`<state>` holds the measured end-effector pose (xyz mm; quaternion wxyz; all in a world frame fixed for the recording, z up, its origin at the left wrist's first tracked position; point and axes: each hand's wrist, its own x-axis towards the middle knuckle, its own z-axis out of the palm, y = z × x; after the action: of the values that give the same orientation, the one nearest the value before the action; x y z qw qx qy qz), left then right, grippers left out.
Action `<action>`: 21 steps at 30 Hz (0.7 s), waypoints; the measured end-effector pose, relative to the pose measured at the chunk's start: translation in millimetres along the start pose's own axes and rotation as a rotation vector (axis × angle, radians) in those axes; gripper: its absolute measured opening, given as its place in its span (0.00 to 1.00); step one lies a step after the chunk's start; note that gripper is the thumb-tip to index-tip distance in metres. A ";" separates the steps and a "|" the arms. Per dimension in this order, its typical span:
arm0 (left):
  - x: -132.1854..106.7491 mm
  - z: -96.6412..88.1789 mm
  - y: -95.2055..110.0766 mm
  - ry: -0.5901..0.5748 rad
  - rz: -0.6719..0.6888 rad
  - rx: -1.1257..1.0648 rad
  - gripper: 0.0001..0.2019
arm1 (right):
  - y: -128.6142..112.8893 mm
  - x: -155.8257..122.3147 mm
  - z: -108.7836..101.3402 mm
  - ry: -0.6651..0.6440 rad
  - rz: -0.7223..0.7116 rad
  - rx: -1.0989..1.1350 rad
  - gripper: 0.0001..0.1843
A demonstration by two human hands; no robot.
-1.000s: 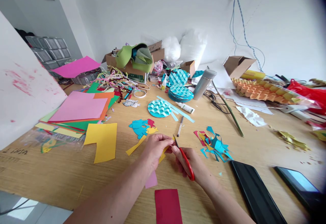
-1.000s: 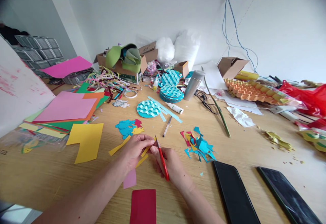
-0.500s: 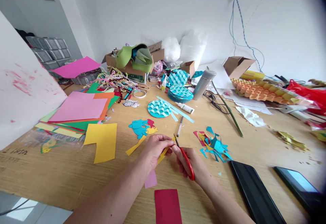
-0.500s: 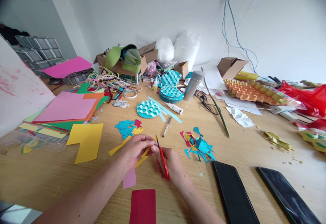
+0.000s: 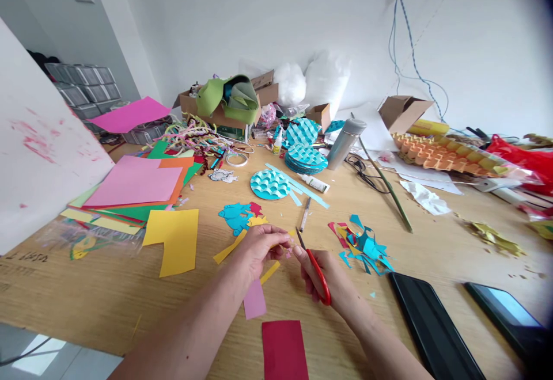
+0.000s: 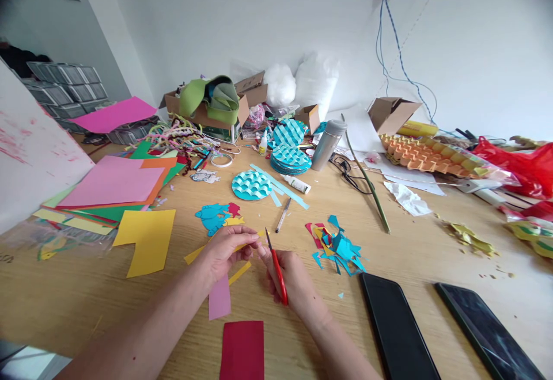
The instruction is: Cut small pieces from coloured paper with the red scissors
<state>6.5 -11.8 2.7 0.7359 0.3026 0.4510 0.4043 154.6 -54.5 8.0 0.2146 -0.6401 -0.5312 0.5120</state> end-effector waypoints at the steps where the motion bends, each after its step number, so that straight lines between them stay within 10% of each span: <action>1: 0.9 -1.6 1.4 0.000 0.002 0.008 0.10 | 0.6 0.3 -0.8 -0.003 -0.016 -0.022 0.31; 21: 1.0 -11.3 11.1 -0.140 -0.047 0.075 0.12 | -0.1 -4.8 -4.4 -0.162 -0.126 -0.077 0.30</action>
<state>-7.1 -4.6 6.7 0.7632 0.3465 0.4204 0.3475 158.9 -57.6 11.8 0.1781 -0.5696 -0.6052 0.5268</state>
